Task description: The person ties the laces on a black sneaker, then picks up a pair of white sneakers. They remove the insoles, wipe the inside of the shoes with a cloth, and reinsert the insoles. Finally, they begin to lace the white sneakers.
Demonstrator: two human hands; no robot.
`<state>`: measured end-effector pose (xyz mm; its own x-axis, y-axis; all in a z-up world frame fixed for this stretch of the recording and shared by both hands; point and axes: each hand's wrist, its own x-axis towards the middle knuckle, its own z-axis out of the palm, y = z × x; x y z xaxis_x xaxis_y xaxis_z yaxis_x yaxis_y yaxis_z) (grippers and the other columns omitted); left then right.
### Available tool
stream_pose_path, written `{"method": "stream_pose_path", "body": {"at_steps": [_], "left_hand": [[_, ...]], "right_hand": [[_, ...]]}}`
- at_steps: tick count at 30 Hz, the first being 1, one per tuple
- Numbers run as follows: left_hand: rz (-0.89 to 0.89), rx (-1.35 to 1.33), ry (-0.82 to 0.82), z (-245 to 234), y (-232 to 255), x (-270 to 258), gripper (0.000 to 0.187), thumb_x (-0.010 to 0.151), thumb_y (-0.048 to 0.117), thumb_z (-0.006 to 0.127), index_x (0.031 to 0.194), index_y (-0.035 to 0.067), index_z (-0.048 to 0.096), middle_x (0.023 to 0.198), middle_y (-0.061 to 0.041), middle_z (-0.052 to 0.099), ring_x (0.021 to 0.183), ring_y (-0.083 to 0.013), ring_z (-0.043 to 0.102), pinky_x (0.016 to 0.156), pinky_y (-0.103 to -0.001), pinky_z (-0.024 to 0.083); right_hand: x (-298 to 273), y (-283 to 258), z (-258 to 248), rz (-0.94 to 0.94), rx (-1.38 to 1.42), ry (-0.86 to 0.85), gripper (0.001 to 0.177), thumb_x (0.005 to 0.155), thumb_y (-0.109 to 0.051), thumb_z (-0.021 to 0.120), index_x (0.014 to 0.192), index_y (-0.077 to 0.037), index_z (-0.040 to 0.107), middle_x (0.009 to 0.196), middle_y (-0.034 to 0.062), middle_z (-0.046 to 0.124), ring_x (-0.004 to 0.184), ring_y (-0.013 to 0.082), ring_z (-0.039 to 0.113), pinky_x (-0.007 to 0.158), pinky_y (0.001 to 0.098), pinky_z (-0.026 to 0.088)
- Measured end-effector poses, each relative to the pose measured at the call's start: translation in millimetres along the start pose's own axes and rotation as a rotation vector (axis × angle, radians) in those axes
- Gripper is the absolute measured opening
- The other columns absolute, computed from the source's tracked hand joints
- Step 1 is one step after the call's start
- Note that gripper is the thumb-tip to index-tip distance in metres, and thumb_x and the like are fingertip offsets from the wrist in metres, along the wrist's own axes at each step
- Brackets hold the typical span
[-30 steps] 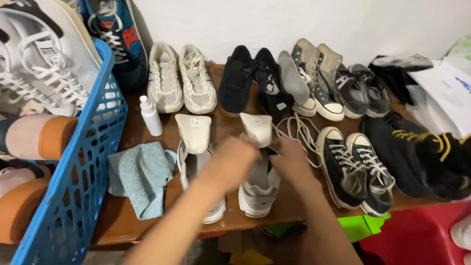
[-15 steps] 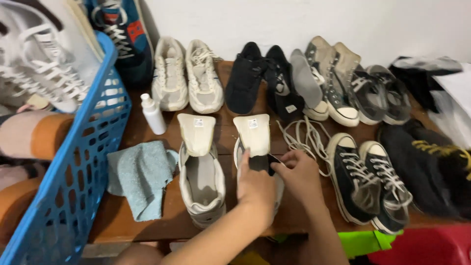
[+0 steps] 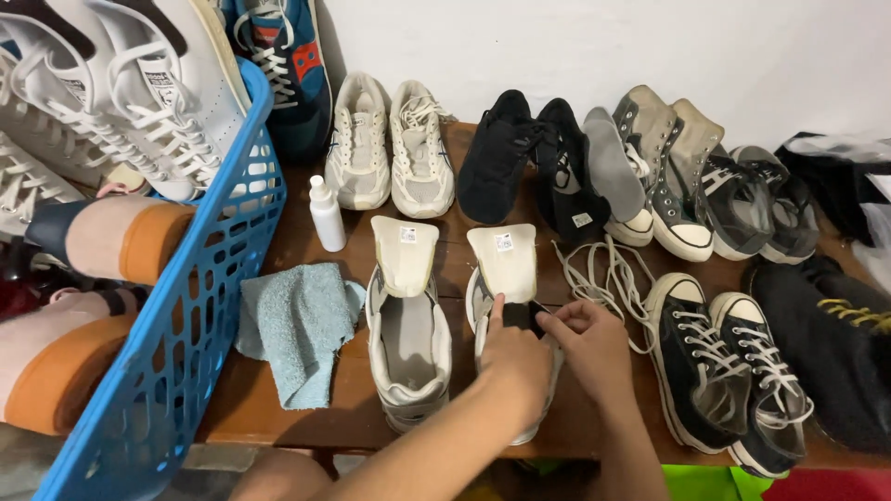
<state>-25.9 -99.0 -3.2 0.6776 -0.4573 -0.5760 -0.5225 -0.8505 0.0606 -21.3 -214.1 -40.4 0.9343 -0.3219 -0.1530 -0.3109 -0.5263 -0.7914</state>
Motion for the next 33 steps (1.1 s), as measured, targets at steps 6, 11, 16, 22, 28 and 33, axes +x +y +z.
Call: {"method": "stream_pose_path", "body": {"at_steps": [6,11,16,22,28,33], "left_hand": [[-0.1,-0.189,0.174,30.9,18.0,13.4,0.034,0.102,0.014,0.054,0.134,0.012,0.066,0.127,-0.004,0.071,0.119,-0.032,0.065,0.119,-0.068,0.016],[-0.027,-0.347,0.309,57.4,-21.3,30.2,0.049,0.09,0.02,0.062,0.132,-0.004,0.058,0.137,-0.027,0.057,0.137,-0.0469,0.046,0.117,-0.064,0.023],[-0.023,-0.299,0.45,57.0,-27.2,27.5,0.032,0.093,0.002,0.052,0.116,-0.008,0.071,0.122,-0.026,0.068,0.122,-0.0445,0.057,0.107,-0.057,0.039],[0.114,-0.262,0.657,45.2,-50.8,16.4,0.024,0.084,-0.001,0.064,0.061,0.005,0.065,0.058,-0.012,0.066,0.052,-0.0196,0.063,0.052,-0.031,0.056],[0.035,-0.542,0.752,14.5,-46.7,-25.3,0.022,0.09,0.006,0.058,0.082,0.005,0.079,0.075,-0.019,0.075,0.07,-0.0413,0.074,0.062,-0.044,0.06],[0.37,-1.248,0.558,-14.2,-16.2,-72.7,0.038,0.097,0.028,0.054,0.106,-0.003,0.075,0.098,-0.024,0.079,0.092,-0.0357,0.078,0.082,-0.044,0.06]], "right_hand": [[13.9,24.6,0.2,-0.183,0.025,-0.174,0.04,0.09,-0.042,0.07,0.071,-0.007,0.073,0.063,0.0042,0.064,0.065,0.0134,0.056,0.067,0.0303,0.043],[6.7,15.0,-5.1,0.085,0.49,-0.114,0.028,0.094,-0.018,0.069,0.101,0.009,0.07,0.099,0.0259,0.069,0.088,0.0403,0.071,0.073,0.0499,0.062],[40.8,66.4,-21.5,-0.075,-0.167,0.297,0.019,0.092,-0.03,0.072,0.094,-0.014,0.081,0.084,0.0129,0.076,0.088,0.036,0.073,0.074,0.0461,0.058],[24.8,46.8,-7.9,0.117,-0.188,-0.129,0.041,0.085,-0.031,0.076,0.094,0.009,0.078,0.071,0.0284,0.073,0.05,0.0314,0.072,0.042,0.0367,0.061],[44.9,58.6,-18.6,-0.092,0.266,-0.073,0.018,0.088,-0.014,0.064,0.082,0.0,0.073,0.067,0.0209,0.07,0.045,0.0258,0.065,0.04,0.0348,0.048],[15.1,32.7,-26.8,-0.211,1.069,-0.137,0.014,0.089,-0.012,0.063,0.076,-0.013,0.057,0.088,0.0147,0.072,0.05,0.019,0.064,0.042,0.0227,0.041]]}}
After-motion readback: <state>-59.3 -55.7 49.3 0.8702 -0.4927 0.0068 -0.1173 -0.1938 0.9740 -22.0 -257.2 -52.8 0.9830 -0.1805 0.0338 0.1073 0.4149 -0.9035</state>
